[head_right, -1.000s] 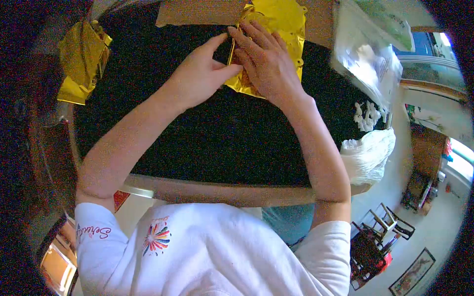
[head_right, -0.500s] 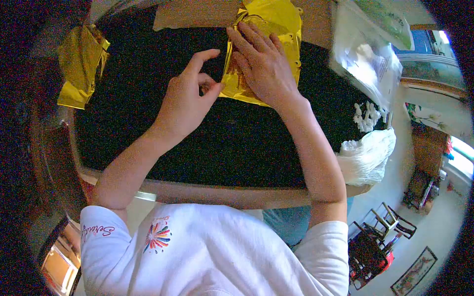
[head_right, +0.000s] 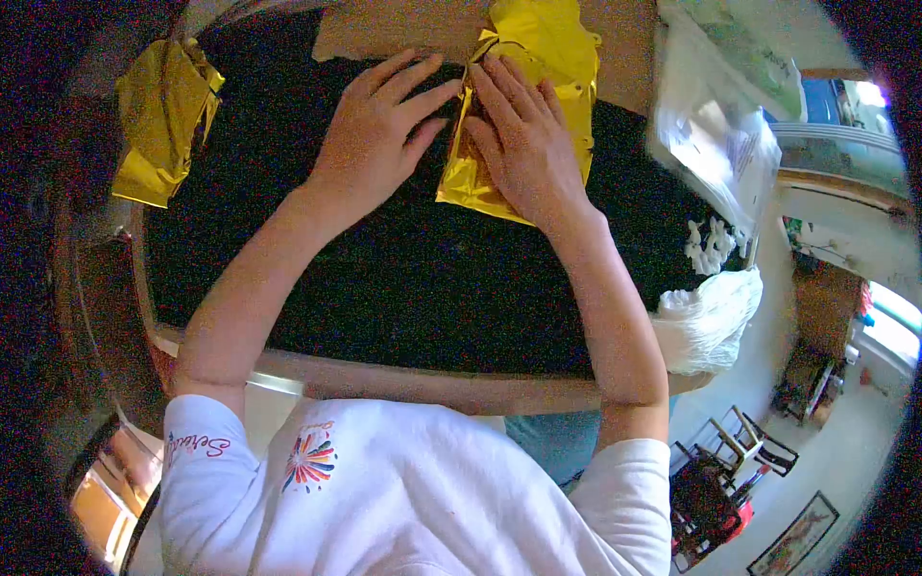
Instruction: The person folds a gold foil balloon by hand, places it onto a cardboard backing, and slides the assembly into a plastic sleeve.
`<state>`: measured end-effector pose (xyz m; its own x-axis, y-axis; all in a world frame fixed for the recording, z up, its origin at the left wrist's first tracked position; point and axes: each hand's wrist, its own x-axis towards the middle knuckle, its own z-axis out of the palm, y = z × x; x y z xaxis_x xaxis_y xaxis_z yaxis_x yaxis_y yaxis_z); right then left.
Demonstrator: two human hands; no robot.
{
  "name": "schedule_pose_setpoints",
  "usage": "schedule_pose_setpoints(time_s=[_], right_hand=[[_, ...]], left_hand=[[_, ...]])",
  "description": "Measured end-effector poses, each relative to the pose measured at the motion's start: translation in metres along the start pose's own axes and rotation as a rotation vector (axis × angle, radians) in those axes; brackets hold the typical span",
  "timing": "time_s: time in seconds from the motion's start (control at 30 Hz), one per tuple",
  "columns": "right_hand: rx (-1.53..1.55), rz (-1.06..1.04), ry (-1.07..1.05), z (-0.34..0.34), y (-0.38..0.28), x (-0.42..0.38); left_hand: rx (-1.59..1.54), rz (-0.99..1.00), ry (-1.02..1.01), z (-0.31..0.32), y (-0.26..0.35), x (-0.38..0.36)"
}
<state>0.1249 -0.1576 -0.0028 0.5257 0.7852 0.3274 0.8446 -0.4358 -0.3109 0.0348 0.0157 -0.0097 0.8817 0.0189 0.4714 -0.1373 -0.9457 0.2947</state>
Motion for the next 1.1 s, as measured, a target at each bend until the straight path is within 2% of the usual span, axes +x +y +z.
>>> schedule_pose_setpoints(time_s=[0.23, 0.33, 0.43, 0.5, 0.63, 0.7, 0.8, 0.83, 0.9, 1.03, 1.1], right_hand=[[-0.032, -0.008, -0.024, -0.005, -0.005, 0.001], [-0.011, -0.017, -0.013, -0.006, -0.005, 0.000], [-0.007, 0.004, -0.010, -0.006, -0.006, 0.000], [-0.014, -0.001, -0.012, -0.006, -0.007, 0.000], [-0.038, -0.011, -0.015, -0.006, -0.006, -0.001], [-0.041, -0.013, -0.019, -0.007, -0.007, -0.001], [-0.056, -0.013, -0.032, -0.010, -0.010, -0.002], [-0.069, -0.016, -0.036, -0.011, -0.010, -0.001], [-0.070, -0.019, -0.043, -0.013, -0.012, -0.002], [-0.047, -0.030, -0.044, -0.013, -0.012, -0.002], [-0.045, -0.034, -0.048, -0.013, -0.012, -0.003]], left_hand=[[0.055, 0.000, -0.011, 0.015, -0.014, 0.017], [0.157, 0.090, 0.068, 0.017, -0.024, 0.035], [0.192, 0.156, 0.004, 0.006, -0.026, 0.052], [0.071, 0.119, -0.248, -0.005, -0.023, 0.062], [0.028, 0.091, -0.308, 0.003, -0.028, 0.067], [0.129, 0.227, 0.024, 0.026, -0.039, 0.062], [0.058, 0.249, 0.117, 0.038, -0.046, 0.060], [0.058, 0.249, 0.118, 0.024, -0.040, 0.063], [-0.074, 0.096, -0.261, 0.001, -0.028, 0.068], [-0.117, 0.148, -0.205, 0.013, -0.034, 0.061], [0.371, 0.246, 0.060, 0.025, -0.031, 0.054]])
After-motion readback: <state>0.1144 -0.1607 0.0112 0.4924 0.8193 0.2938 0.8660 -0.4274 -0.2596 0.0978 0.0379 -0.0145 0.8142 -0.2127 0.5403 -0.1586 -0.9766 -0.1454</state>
